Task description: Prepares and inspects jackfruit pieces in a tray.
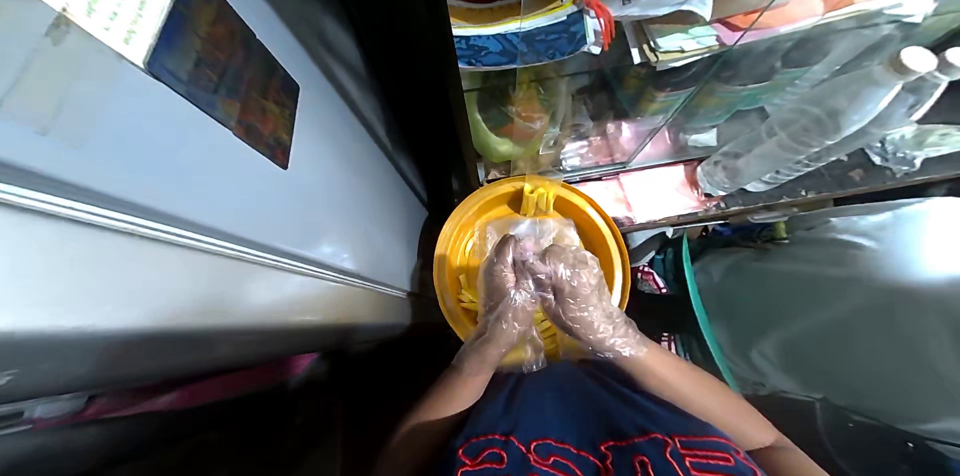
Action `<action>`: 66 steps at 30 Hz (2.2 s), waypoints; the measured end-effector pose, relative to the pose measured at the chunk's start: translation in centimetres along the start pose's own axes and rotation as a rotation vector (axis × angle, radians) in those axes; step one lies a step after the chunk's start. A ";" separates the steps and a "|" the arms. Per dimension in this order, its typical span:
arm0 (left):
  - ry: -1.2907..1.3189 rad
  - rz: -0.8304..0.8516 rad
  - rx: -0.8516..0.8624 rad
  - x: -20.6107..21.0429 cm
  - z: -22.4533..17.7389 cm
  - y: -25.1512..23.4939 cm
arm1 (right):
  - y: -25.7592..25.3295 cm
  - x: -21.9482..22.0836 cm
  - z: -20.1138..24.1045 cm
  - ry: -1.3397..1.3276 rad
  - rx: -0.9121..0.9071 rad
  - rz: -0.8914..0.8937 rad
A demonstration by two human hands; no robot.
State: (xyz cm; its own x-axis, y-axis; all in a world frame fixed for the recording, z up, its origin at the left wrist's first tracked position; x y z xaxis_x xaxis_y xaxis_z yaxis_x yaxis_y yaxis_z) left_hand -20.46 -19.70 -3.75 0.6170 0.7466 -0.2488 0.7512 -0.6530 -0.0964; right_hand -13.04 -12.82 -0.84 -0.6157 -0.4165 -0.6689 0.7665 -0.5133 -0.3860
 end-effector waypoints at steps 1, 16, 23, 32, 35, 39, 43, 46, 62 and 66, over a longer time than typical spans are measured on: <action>-0.017 -0.033 0.016 -0.1 -0.2 0.0 | -0.2 0.2 -0.3 0.034 0.012 -0.008; -0.123 0.055 -0.185 0.0 1.0 -0.8 | -1.6 1.7 -1.0 0.045 0.043 0.095; 0.155 0.034 -0.236 -0.9 3.9 -1.3 | -1.0 2.1 -5.2 -0.320 0.392 0.236; -0.162 0.228 -0.006 -0.7 1.0 -2.1 | -1.1 1.2 -5.2 -0.235 0.299 0.210; -0.244 0.219 0.063 -0.7 0.6 -2.1 | -1.2 1.0 -5.2 -0.241 0.293 0.208; -0.181 0.193 0.068 -0.7 0.6 -2.0 | -1.2 0.8 -5.5 -0.271 0.288 0.211; -0.060 0.194 0.009 -0.7 1.3 -2.0 | -1.0 1.1 -6.2 -0.434 0.301 0.229; -0.043 0.199 -0.037 -0.7 1.2 -2.0 | -1.0 1.1 -6.3 -0.466 0.319 0.239; 0.157 0.441 -0.220 0.2 1.5 -1.8 | -1.7 0.9 -6.9 -0.390 0.329 0.174; -0.003 0.444 -0.103 0.0 1.2 -2.3 | -2.0 0.6 -7.0 -0.383 0.344 0.201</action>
State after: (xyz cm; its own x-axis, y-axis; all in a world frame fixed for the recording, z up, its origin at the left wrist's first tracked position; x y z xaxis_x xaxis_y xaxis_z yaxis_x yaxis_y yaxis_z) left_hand -22.43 -18.37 -4.72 0.8843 0.3965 -0.2466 0.4333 -0.8936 0.1170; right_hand -13.68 -6.74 -4.92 -0.5353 -0.7417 -0.4041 0.8113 -0.5847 -0.0017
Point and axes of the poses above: each hand's wrist, its own y-axis away from the middle knuckle, its own x-axis out of the palm, z = x × y, the point moved 8 cm from there along -y, towards the middle knuckle, and after that the axes turned 9 degrees about x, right-handed, at the moved point
